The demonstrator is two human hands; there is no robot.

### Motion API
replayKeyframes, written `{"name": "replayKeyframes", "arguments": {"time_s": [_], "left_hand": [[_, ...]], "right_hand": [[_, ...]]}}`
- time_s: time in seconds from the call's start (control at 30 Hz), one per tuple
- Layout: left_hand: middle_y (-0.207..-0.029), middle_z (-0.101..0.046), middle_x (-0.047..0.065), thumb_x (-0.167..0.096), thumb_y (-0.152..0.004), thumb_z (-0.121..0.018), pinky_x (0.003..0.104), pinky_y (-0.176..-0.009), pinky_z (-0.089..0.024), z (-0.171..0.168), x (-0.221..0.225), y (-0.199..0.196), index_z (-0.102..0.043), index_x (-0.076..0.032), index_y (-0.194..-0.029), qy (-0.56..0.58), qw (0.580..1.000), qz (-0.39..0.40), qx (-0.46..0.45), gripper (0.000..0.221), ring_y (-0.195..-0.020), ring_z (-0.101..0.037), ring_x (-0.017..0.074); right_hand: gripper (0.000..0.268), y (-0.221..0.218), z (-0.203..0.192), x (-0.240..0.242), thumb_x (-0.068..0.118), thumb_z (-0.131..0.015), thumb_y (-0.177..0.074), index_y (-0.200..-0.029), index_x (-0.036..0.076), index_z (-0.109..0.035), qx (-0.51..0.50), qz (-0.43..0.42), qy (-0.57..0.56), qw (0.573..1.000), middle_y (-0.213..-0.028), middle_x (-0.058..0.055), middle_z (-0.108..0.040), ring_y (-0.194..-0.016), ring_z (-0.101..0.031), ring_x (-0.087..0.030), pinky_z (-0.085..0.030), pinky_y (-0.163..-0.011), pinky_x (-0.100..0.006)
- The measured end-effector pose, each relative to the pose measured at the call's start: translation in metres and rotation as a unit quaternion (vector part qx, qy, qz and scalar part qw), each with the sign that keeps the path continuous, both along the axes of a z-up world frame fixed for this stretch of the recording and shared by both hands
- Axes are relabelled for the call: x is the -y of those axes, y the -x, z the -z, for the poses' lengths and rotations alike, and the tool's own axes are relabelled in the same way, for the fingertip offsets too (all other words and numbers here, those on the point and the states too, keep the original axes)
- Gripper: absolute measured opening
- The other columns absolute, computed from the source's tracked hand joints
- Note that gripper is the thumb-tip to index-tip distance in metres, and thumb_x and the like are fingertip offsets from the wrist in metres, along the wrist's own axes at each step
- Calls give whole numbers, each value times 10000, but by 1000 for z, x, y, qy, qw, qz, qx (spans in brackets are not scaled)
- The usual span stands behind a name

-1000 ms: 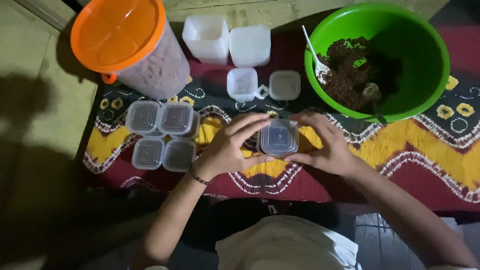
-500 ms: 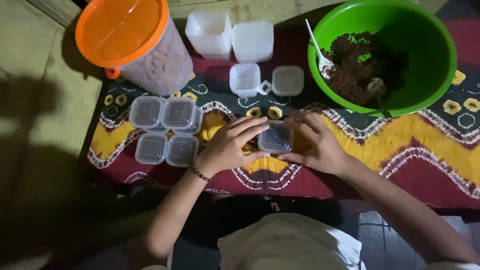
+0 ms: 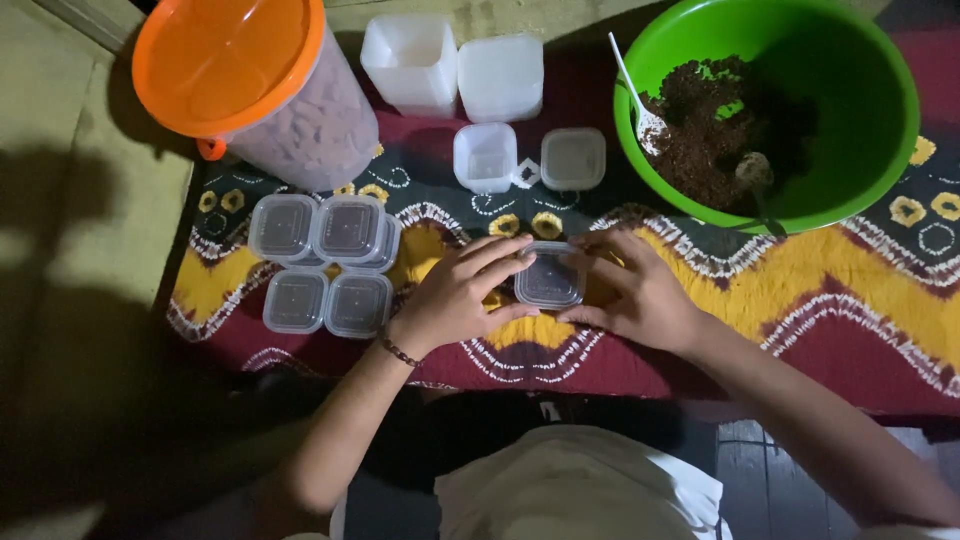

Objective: Filling small plastic containers with a dark granular substance from a large bowl using a spoon and then sealing them with lids.

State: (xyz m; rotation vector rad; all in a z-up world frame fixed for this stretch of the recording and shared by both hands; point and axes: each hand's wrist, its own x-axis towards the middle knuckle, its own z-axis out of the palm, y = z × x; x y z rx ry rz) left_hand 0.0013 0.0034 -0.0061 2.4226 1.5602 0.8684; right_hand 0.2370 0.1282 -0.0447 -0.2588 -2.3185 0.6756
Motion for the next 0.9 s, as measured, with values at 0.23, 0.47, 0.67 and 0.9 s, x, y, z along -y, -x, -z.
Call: {"name": "replayKeyframes", "arguments": {"time_s": [0.23, 0.47, 0.67, 0.9], "left_hand": [[-1394, -621, 177, -310, -863, -848, 462, -1019, -538, 5, 3, -2, -694, -19, -1239, 2, 1000, -6, 1, 500, -1249, -627, 367], [-1434, -597, 179, -347, -893, -820, 444, -1027, -536, 14, 4, -1, -673, -26, -1291, -1, 1000, -6, -18, 532, -1285, -613, 356], [-1508, -528, 195, -447, -917, -767, 464, -1062, -510, 16, 9, -2, -567, -38, -1434, -14, 998, -13, -57, 689, -1351, -558, 367], [-1644, -324, 230, -638, -1012, -458, 440, -1237, -321, 32, 21, -3, -362, -24, -1571, -33, 981, 54, -183, 836, -1521, -336, 323]], "right_hand": [[555, -1, -5, 5, 342, -943, -696, -1084, 19, -712, 14, 11, -12, 1000, -1115, -215, -631, -1003, -658, -462, -538, -764, -555], [526, 0, -5, 9, 351, -933, -703, -1035, 7, -713, 17, 23, -11, 1000, -1134, -223, -645, -999, -676, -461, -555, -741, -536], [602, -4, -3, 9, 406, -883, -749, -1183, 34, -695, 13, 20, -79, 997, -1290, -243, -626, -1206, -622, -474, -559, -813, -554], [642, -21, 2, 2, 561, -610, -924, -1416, 149, -604, 50, -86, -230, 968, -1523, -218, -532, -1437, -474, -379, -407, -1099, -620]]}}
